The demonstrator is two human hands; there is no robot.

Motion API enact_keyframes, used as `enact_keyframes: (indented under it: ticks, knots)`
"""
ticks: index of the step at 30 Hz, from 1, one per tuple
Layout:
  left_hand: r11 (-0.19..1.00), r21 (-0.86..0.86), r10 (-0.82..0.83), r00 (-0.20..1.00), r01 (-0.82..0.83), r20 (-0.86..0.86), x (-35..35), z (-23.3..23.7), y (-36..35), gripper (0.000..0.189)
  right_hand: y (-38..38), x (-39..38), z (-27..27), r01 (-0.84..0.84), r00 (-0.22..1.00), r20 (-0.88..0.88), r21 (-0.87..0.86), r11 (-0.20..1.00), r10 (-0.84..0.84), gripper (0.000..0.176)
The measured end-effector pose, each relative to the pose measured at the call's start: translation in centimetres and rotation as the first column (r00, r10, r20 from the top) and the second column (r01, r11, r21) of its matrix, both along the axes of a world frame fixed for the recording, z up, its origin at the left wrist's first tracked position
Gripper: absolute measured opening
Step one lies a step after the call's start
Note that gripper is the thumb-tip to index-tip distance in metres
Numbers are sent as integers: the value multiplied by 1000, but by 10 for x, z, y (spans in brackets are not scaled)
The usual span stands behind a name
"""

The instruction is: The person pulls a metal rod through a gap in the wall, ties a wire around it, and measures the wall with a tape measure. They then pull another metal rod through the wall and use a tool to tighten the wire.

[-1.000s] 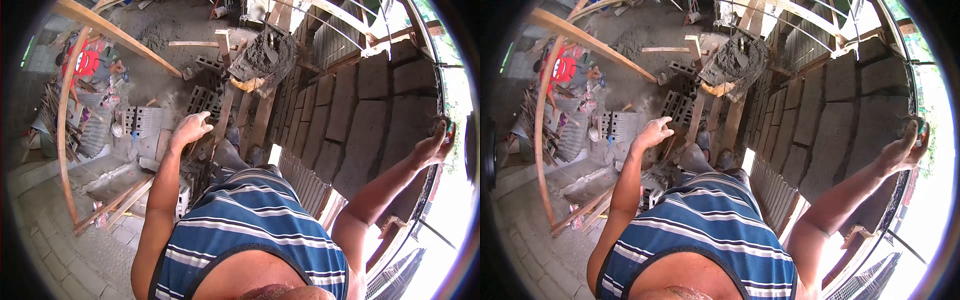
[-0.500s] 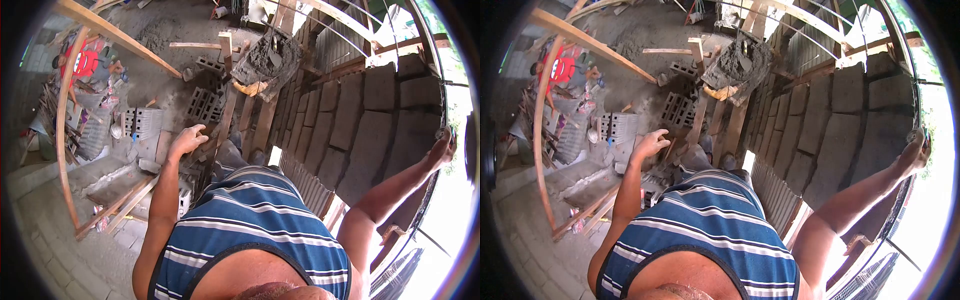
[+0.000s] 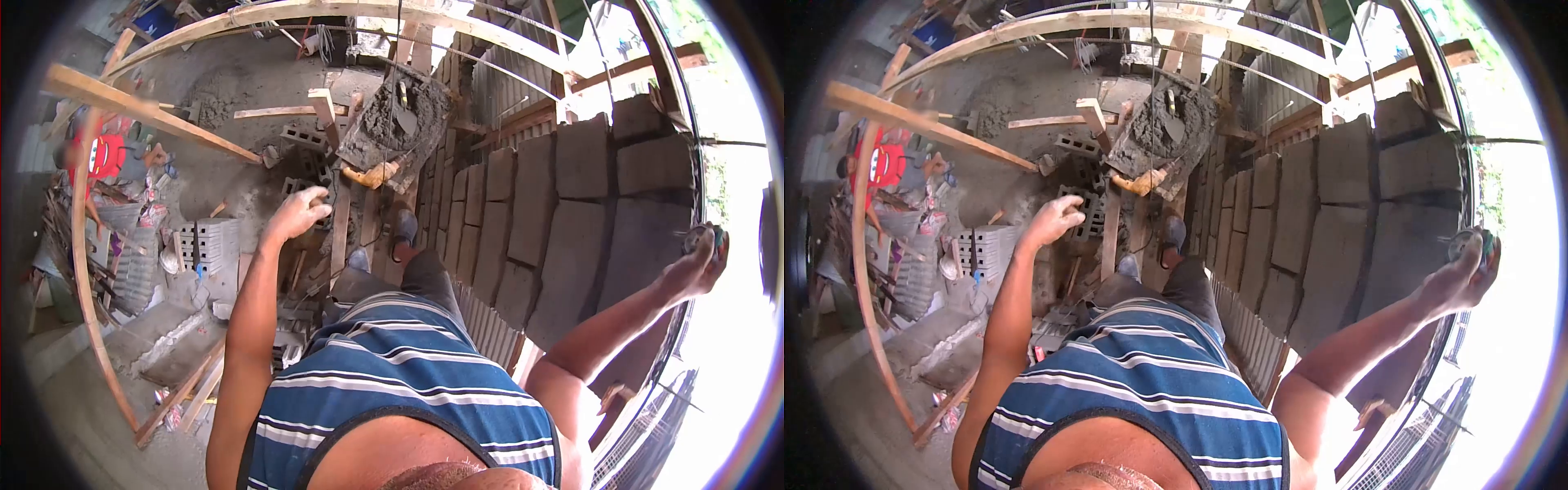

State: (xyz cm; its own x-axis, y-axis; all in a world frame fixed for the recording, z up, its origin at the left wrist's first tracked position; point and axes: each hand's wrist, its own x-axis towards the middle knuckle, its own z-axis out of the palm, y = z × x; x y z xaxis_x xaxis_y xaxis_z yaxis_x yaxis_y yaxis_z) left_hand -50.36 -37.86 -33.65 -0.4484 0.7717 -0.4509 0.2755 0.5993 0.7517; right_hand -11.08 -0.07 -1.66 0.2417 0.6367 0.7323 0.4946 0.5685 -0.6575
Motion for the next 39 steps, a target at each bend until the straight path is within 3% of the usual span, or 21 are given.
enact_keyframes:
  ticks: [1, 2, 3, 4, 5, 6, 8, 9, 11, 15, 17, 22, 23, 24, 25, 28, 30, 32, 34, 36, 39]
  knots:
    - [1000, 16, -19, 1000, 19, -5, -6, 4, 17, 51, 6, 2, -6, -13, 1000, 0, -11, 1000, 13, 41]
    - [999, 33, -32, 999, 33, -14, -11, 8, 31, 49, 14, 4, -13, -230, 916, 381, 241, 943, 126, 37]
    - [997, 74, 11, 1000, -11, 7, -22, 9, 47, 48, 28, -3, -19, -495, 707, 701, 394, 775, 95, 34]
    - [992, 111, 49, 998, -52, 29, -32, 10, 62, 48, 18, -43, -27, -604, 698, 617, 233, 762, 364, 34]
    - [973, 197, 113, 992, -120, 49, -41, 14, 77, 47, 7, -61, -39, -719, 691, -62, -154, 677, 720, 40]
    - [964, 164, 197, 977, -208, 83, -54, 23, 93, 45, 17, -71, -53, -714, 674, 24, -238, 659, 739, 45]
    - [922, 210, 309, 945, -326, 110, -87, 28, 116, 38, 29, -87, -91, -821, 538, -240, -368, 437, 808, 51]
    - [885, 243, 374, 917, -398, 138, -103, 33, 126, 33, 39, -91, -112, -853, 475, -332, -403, 332, 815, 52]
    - [801, 347, 452, 873, -488, 183, -139, 28, 140, 23, 49, -101, -134, -826, 494, -369, -482, 293, 787, 53]
    - [695, 327, 621, 764, -640, 174, -185, 15, 173, 29, 70, -118, -169, -821, 512, -520, -530, 212, 684, 51]
    - [678, 371, 716, 684, -635, -139, -212, -23, 188, 45, 80, -123, -186, -829, 496, -560, -534, 169, 664, 49]
    - [746, 400, 655, 697, -533, -291, -210, -1, 238, 72, 82, -123, -186, -814, 505, -602, -571, 109, 619, 47]
    - [791, 312, 600, 769, -527, -222, -226, -6, 245, 77, 82, -117, -182, -784, 545, -565, -606, 137, 619, 46]
    - [781, 383, 618, 698, -493, -362, -220, 4, 256, 79, 81, -113, -182, -760, 572, -535, -631, 155, 622, 44]
    - [761, 463, 639, 649, -454, -414, -246, -29, 262, 81, 83, -104, -187, -767, 572, -549, -621, 161, 610, 44]
    - [824, 136, 544, 703, -550, -458, -261, -15, 279, 89, 86, -67, -204, -775, 593, -604, -609, 172, 533, 45]
    - [820, 57, 516, 691, -570, -507, -267, -20, 290, 82, 88, -46, -215, -745, 620, -575, -644, 172, 533, 46]
    - [829, 167, 538, 681, -533, -497, -280, -46, 298, 70, 84, -26, -215, -680, 694, -517, -698, 223, 500, 46]
    - [820, 190, 568, 727, -540, -387, -308, -92, 309, 57, 69, -35, -204, -639, 742, -541, -749, 174, 396, 44]
    - [731, 363, 681, 589, -577, -435, -288, -78, 308, 28, 69, -37, -210, -613, 768, -505, -759, 221, 395, 42]
    - [805, 344, 585, 544, -484, -602, -278, -60, 300, 33, 65, -54, -210, -636, 745, -538, -751, 177, 395, 41]
